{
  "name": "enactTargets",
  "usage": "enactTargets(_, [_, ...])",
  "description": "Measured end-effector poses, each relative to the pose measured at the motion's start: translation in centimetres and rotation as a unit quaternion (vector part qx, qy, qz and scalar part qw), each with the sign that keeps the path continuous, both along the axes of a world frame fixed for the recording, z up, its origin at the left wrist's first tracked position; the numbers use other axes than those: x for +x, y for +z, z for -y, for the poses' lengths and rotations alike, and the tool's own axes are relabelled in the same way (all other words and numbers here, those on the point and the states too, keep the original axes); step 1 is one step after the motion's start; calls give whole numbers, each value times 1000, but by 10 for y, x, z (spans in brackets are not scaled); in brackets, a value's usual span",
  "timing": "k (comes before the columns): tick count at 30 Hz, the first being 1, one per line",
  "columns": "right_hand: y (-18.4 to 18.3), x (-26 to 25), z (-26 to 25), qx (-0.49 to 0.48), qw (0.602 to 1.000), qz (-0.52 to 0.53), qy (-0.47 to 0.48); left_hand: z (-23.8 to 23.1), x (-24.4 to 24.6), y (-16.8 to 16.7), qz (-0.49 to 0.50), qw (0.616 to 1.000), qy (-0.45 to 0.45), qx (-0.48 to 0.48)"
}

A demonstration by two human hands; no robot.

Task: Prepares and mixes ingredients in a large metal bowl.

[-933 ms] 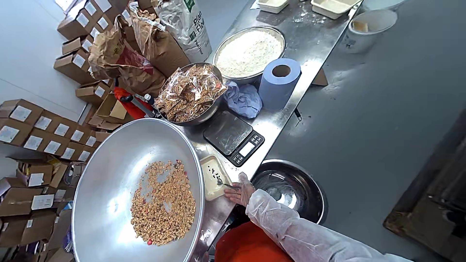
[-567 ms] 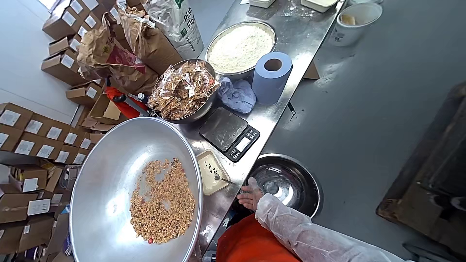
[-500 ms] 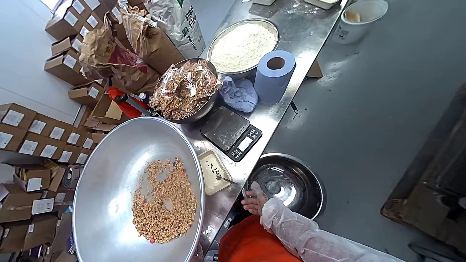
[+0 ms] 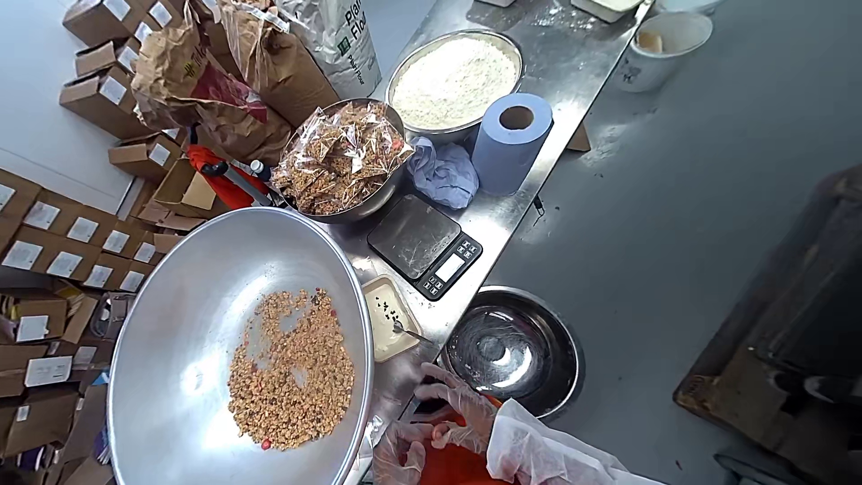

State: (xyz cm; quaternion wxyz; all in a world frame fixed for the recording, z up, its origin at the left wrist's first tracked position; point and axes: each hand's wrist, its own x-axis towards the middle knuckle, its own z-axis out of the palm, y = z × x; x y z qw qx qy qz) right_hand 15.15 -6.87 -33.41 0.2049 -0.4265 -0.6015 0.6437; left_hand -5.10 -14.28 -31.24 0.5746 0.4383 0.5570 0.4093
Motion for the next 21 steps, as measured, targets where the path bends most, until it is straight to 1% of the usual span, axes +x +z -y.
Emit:
enactTargets(1, [3, 5, -2, 3, 1000, -2, -15, -6, 2, 2, 47, 999, 5, -6])
enactTargets(2, [7, 10, -4, -15, 999, -3, -35, -10, 3, 5, 69, 997, 13, -14])
enactTargets(4, [20, 15, -7, -76, 994, 4, -79, -16, 7, 9, 57, 997, 48, -31])
enactTargets(6, [35, 19, -9, -81, 993, 26, -86, -23, 11, 17, 19, 997, 59, -38])
enactTargets(8, [46, 18, -8, -37, 995, 44, -83, -29, 14, 27, 19, 998, 40, -38])
enactTargets(11, [58, 12, -2, 55, 992, 60, -97, -36, 23, 42, 51, 995, 67, -62])
enactTargets(14, [66, 2, 2, 177, 974, 49, -133, -39, 24, 55, 81, 993, 63, -61])
enactTargets(17, [77, -10, 0, 279, 950, 2, -137, -38, 21, 67, 112, 990, 77, -23])
enactTargets(21, [109, -35, -9, 328, 934, -62, -128, -40, 9, 95, 144, 978, 131, 70])
